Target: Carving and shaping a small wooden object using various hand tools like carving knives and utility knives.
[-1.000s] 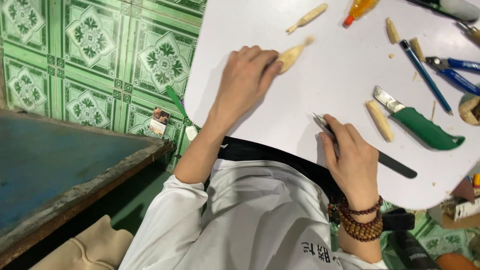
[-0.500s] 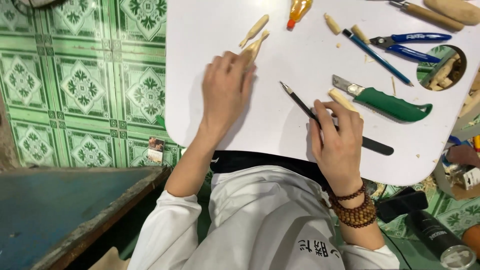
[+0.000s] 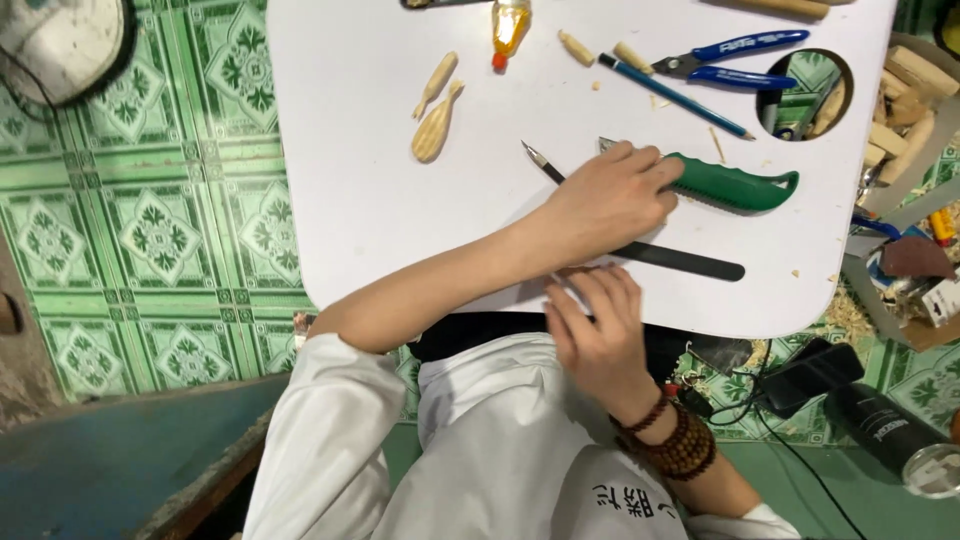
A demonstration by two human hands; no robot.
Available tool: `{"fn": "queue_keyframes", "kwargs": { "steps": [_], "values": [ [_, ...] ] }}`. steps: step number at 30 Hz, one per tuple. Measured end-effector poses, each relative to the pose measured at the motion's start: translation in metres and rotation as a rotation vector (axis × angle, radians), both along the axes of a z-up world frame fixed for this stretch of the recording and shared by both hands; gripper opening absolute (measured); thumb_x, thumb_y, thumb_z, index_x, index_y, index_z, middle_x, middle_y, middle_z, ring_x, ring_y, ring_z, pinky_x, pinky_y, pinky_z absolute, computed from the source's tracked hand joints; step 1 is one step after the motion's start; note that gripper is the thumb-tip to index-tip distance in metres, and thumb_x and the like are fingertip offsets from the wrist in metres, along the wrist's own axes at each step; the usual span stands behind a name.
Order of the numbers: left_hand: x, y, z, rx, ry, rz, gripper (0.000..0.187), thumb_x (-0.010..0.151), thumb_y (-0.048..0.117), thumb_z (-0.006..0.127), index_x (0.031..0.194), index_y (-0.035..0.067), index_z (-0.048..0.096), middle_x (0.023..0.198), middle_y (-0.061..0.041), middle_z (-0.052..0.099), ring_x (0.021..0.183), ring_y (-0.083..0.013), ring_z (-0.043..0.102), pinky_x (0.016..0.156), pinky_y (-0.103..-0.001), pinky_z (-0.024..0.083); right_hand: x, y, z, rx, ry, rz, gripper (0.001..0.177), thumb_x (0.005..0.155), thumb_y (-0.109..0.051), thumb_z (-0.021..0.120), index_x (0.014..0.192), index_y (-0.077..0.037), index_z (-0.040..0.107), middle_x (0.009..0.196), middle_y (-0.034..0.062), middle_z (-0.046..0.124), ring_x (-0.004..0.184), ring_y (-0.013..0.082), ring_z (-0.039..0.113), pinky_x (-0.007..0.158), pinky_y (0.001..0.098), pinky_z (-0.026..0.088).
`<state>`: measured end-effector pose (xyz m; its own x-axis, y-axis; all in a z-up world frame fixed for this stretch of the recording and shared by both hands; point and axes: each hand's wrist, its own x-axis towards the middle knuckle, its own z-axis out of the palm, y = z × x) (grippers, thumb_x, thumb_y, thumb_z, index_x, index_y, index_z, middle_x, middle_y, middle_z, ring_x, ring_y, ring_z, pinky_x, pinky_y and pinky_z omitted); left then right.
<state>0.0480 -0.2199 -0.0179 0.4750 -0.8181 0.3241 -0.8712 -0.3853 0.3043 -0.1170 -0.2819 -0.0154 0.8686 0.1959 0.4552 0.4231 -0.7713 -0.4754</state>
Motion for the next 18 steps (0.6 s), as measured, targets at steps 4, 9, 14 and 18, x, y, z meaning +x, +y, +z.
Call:
{"fn": "queue_keyframes", "kwargs": {
  "steps": [4,9,14,18],
  "values": [
    [0.007,0.034,0.035,-0.183,0.132,-0.028,0.03,0.072,0.015,0.088,0.096,0.007,0.072,0.098,-0.011,0.064,0.089,-0.0308,0.063,0.076,-0.044,0.049,0.011,-0.034,0.006,-0.027,0.046,-0.061,0.016,0.101,-0.015,0.062,0.111,-0.007,0.073,0.108,0.0102,0.065,0.104,0.0325,0.064,0.102,0.0525,0.044],
    [0.004,0.091,0.109,-0.305,0.363,-0.002,0.022,0.108,0.029,0.057,0.114,0.008,0.061,0.104,-0.005,0.069,0.095,-0.0246,0.064,0.085,-0.037,0.041,0.041,-0.048,0.037,0.093,0.046,-0.065,0.018,0.102,-0.001,0.066,0.113,0.012,0.07,0.113,0.0236,0.067,0.102,0.0363,0.063,0.094,0.0475,0.046],
    [-0.001,0.123,0.134,-0.435,0.363,-0.049,0.02,0.106,0.018,0.065,0.121,0.005,0.06,0.112,-0.007,0.07,0.1,-0.0247,0.071,0.09,-0.041,0.056,0.064,-0.047,0.034,-0.083,0.075,-0.036,0.024,0.104,-0.006,0.067,0.124,0.008,0.066,0.114,0.0238,0.062,0.1,0.0412,0.058,0.087,0.0502,0.043],
    [0.009,0.141,0.153,-0.52,0.198,-0.135,0.026,0.11,0.013,0.067,0.134,0.008,0.06,0.135,-0.011,0.066,0.138,-0.0308,0.061,0.114,-0.05,0.055,0.09,-0.029,0.022,-0.34,0.067,-0.011,0.03,0.092,-0.016,0.066,0.117,0.0,0.062,0.112,0.0228,0.06,0.096,0.0468,0.052,0.071,0.0519,0.039]
  ]
}}
